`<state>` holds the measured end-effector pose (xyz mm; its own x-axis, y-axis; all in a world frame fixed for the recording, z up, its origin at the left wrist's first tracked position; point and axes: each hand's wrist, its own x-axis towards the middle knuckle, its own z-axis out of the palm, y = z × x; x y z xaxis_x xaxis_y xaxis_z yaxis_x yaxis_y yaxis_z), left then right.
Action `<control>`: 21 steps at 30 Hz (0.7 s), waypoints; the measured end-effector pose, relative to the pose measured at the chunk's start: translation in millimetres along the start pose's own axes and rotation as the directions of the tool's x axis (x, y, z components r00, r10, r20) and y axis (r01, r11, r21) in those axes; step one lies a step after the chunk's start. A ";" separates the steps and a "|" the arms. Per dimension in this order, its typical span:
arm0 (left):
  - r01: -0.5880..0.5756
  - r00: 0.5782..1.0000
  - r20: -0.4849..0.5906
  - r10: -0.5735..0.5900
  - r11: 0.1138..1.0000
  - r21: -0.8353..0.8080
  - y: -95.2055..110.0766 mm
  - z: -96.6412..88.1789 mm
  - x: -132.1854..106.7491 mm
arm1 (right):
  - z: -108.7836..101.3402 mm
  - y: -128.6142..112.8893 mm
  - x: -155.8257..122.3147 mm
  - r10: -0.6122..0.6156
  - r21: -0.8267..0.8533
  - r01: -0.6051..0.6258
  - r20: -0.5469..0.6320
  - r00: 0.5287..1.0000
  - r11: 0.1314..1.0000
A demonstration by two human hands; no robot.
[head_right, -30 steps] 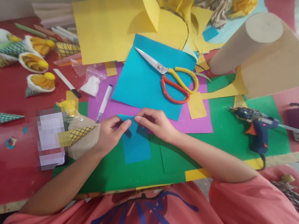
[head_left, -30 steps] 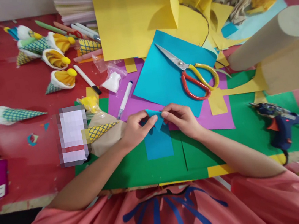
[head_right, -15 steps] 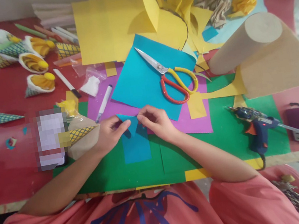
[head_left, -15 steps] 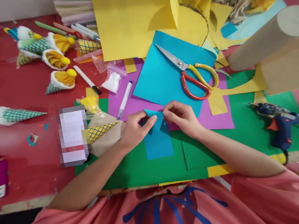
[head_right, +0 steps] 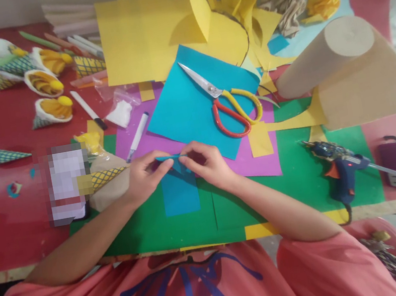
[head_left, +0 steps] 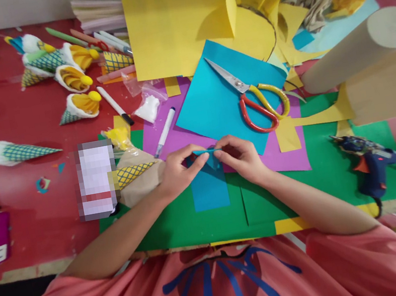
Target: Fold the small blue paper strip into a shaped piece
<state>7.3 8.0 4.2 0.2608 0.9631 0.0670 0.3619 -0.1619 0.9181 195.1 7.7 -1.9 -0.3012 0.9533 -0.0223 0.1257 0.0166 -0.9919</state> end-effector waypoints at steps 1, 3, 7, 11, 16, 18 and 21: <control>0.006 1.000 0.002 -0.006 1.000 -0.013 0.1 0.0 -0.3 | -0.2 0.1 0.5 -0.022 -0.012 0.022 -0.003 1.000 1.000; 0.026 1.000 -0.001 -0.026 0.999 -0.042 0.3 0.1 -0.9 | -0.4 0.4 1.7 -0.054 -0.019 0.053 -0.008 0.999 0.998; 0.047 0.998 -0.026 -0.049 0.997 -0.063 0.2 0.7 -1.6 | 0.4 0.0 3.3 -0.013 0.045 0.015 -0.035 0.999 0.999; 0.036 0.998 -0.053 -0.039 0.997 -0.068 -1.2 0.9 -1.2 | 0.8 -1.5 3.5 0.048 0.109 -0.042 -0.047 0.998 0.993; 0.038 0.999 0.006 -0.038 0.999 -0.007 -0.6 1.0 1.1 | -0.6 -0.9 2.7 -0.014 0.021 0.014 -0.031 0.999 1.000; 0.042 0.996 0.078 -0.045 0.999 0.033 0.9 1.2 2.4 | -0.6 0.0 2.5 -0.041 -0.025 0.041 -0.011 0.999 0.999; 0.049 0.993 0.107 -0.055 0.997 0.055 2.9 1.6 3.0 | 0.5 0.9 2.3 -0.026 -0.057 0.025 -0.025 0.999 0.998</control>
<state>10.6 10.1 6.5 0.3347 0.9420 -0.0256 0.4230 -0.1259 0.8974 194.0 9.7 -2.9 -0.2805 0.9598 0.0070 0.1723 0.0575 -0.9834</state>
